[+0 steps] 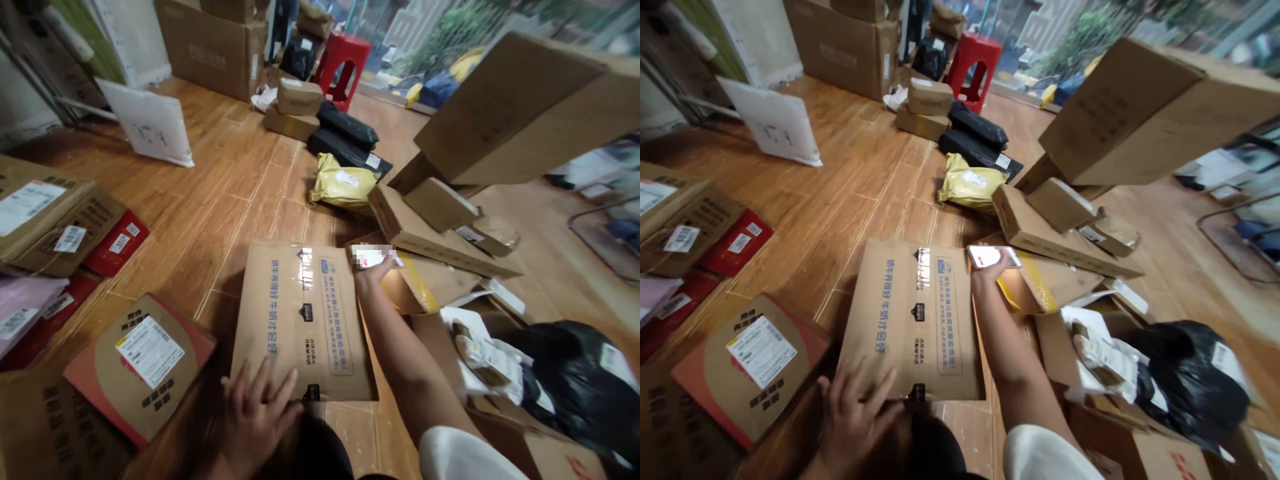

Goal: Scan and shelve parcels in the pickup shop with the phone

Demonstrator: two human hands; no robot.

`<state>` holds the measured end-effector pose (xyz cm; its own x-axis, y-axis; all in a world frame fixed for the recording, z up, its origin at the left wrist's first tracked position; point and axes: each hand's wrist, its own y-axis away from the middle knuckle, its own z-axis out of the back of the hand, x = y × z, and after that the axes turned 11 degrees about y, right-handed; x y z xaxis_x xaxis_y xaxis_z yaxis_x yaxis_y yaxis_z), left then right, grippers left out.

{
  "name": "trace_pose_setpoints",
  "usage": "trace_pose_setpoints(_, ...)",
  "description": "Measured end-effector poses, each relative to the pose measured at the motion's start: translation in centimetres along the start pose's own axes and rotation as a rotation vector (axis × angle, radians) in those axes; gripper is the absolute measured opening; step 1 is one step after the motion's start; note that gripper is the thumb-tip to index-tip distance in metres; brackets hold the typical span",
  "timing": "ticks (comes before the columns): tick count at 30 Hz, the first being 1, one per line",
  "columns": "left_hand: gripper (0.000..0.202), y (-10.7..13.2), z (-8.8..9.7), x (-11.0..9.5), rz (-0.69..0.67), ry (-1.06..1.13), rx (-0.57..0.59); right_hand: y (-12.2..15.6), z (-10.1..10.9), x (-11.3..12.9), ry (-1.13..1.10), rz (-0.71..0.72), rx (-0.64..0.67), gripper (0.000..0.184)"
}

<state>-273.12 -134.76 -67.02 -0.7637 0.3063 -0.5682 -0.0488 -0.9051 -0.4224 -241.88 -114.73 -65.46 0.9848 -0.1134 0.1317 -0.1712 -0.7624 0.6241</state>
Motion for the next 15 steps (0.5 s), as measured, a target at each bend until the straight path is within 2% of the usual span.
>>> trace_pose_setpoints(1, 0.088, -0.8, 0.2, -0.2, -0.068, -0.012, 0.113, -0.2, 0.6, -0.7, 0.183, 0.045, 0.036, 0.033)
trace_pose_setpoints(3, 0.103, -2.7, 0.3, -0.3, -0.072, -0.032, 0.276, 0.0, 2.5, -1.4, 0.501, 0.143, 0.055, 0.033)
trace_pose_setpoints(6, 0.109, -4.5, 0.1, -0.4, -0.069, -0.124, 0.313, 2.3, 7.6, -0.3, 0.733, 0.151, 0.009, 0.040)
trace_pose_setpoints(9, 0.098, -4.5, 0.4, -1.2, -0.017, -0.225, 0.379, 5.5, 13.8, 2.6, 1.035, 0.103, -0.108, 0.042)
trace_pose_setpoints(11, 0.090, -4.6, 1.0, -1.5, 0.029, -0.263, 0.423, 7.1, 17.1, 4.8, 1.236, 0.085, -0.203, 0.042)
trace_pose_setpoints(13, 0.087, -5.3, 1.6, -1.2, 0.052, -0.239, 0.458, 8.0, 19.3, 6.5, 1.412, 0.146, -0.311, 0.042)
trace_pose_setpoints(15, 0.079, -6.7, 1.9, 0.1, 0.106, -0.174, 0.481, 8.4, 20.3, 7.3, 1.542, 0.294, -0.402, 0.040)
